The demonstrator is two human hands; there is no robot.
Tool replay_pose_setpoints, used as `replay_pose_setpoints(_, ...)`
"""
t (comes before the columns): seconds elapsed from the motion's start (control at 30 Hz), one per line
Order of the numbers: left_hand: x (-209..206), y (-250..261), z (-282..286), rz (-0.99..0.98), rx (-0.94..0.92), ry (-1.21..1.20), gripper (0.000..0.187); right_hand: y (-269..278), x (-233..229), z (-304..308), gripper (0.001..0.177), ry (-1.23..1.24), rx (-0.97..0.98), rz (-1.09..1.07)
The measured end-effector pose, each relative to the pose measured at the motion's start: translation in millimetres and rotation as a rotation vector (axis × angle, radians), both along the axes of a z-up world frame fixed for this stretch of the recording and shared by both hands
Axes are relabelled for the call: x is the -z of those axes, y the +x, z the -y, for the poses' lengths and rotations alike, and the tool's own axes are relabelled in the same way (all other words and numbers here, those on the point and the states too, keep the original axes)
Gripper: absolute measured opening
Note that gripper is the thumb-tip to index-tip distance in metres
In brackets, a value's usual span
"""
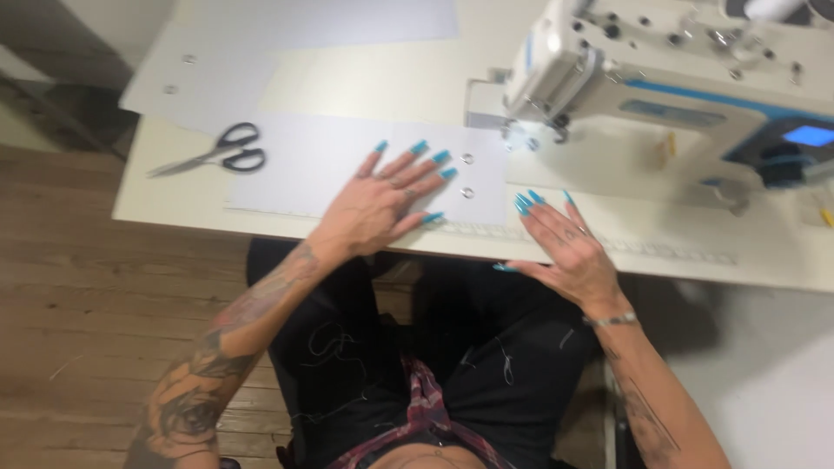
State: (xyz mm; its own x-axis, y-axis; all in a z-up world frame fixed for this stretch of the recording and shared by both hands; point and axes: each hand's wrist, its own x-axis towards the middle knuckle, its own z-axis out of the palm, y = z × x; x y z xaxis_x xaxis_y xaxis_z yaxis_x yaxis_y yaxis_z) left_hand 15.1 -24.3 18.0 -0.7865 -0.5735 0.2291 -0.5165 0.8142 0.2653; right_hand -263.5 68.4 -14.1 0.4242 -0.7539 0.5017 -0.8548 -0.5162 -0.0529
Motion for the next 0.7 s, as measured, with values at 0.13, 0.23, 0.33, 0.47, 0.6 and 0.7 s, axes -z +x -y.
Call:
replay_pose_setpoints(0.13, 4, -1, -1, 0.027, -0.020, -0.010, 0.051, -3, 5, -3, 0.059, 0.028, 0.005, 0.086)
replay_pose_setpoints(0.23, 2, -2, -2, 0.092, -0.045, 0.037, 0.051, -5, 3, -5, 0.060, 0.092, -0.003, 0.122)
replay_pose_setpoints(0.33, 1, 0, -3, 0.116, -0.060, 0.042, 0.051, -3, 3, -4, 0.060, 0.149, 0.009, 0.080)
replay_pose_setpoints(0.47, 4, 1, -4, 0.099, -0.068, 0.052, 0.053, 20, -17, -11, 0.053, 0.152, 0.037, -0.089)
replay_pose_setpoints(0.6, 0, 1, -6, 0.127, -0.065, 0.047, 0.052, 14, -10, -10, 0.050, 0.213, 0.075, -0.212)
replay_pose_setpoints(0.7, -1, 0, -7, 0.132, -0.067, 0.047, 0.053, 13, -12, -10, 0.049, 0.223, 0.104, -0.256)
